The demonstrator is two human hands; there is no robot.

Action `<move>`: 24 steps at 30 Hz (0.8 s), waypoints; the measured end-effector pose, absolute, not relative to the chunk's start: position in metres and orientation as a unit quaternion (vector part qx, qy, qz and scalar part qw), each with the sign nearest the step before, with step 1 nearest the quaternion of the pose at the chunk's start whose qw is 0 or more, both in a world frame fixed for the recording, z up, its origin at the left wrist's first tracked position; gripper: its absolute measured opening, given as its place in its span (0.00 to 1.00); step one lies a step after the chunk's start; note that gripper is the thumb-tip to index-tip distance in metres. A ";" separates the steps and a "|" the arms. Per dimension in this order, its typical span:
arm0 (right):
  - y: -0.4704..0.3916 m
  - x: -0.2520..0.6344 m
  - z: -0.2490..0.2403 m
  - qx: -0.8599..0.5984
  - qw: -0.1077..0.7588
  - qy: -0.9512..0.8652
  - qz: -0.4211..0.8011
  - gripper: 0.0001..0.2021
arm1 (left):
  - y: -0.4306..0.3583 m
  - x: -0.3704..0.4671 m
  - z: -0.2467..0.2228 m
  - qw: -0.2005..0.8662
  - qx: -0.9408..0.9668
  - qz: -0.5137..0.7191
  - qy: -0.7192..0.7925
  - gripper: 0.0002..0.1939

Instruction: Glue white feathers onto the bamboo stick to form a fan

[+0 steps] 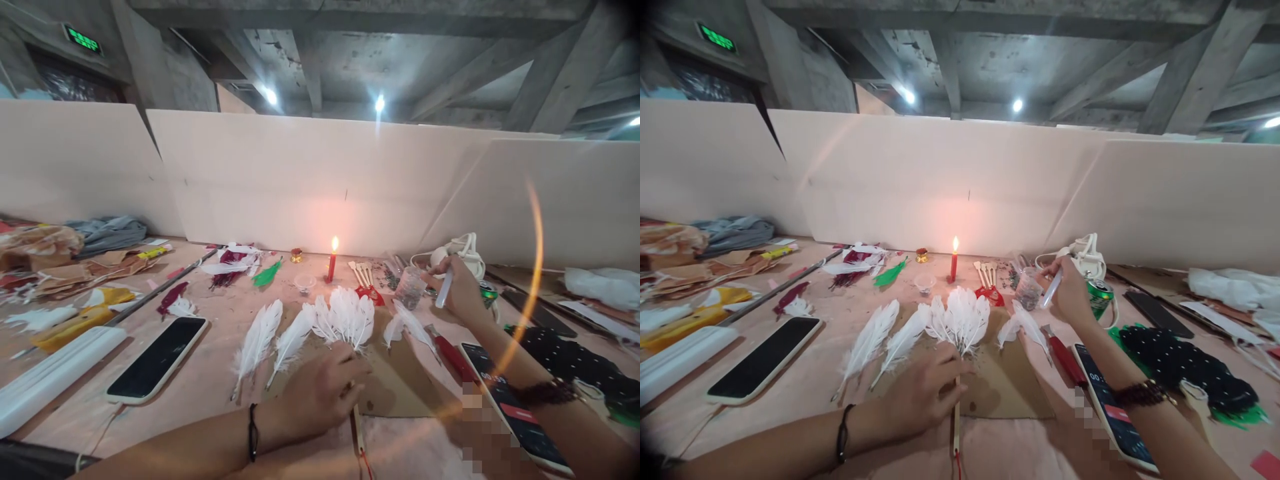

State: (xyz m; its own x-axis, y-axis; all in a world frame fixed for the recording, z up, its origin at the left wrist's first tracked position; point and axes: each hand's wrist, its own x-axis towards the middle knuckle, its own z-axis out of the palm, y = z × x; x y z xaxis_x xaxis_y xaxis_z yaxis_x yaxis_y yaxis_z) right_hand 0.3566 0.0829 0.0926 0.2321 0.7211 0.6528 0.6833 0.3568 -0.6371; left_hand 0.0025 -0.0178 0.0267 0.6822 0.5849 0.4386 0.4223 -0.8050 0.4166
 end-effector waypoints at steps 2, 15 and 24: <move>0.067 0.335 0.088 -0.550 0.523 -0.650 0.045 0.21 | -0.019 0.004 0.026 0.088 0.926 0.277 0.240 0.11; -0.017 0.220 0.030 -0.426 0.253 -0.868 0.015 0.12 | -0.043 0.012 0.022 -0.074 0.964 0.203 0.157 0.22; -0.023 0.219 0.027 -0.450 0.211 -0.868 -0.010 0.11 | -0.043 0.014 0.014 -0.082 0.963 0.208 0.154 0.19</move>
State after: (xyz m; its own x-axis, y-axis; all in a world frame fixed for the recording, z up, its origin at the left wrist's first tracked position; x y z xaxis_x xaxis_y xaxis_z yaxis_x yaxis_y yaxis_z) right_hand 0.2192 -0.0226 0.0266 -0.5054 0.7774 0.3745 0.7855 0.5941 -0.1732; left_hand 0.0143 -0.0435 0.0143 0.8665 0.2623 0.4247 0.3303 -0.9392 -0.0938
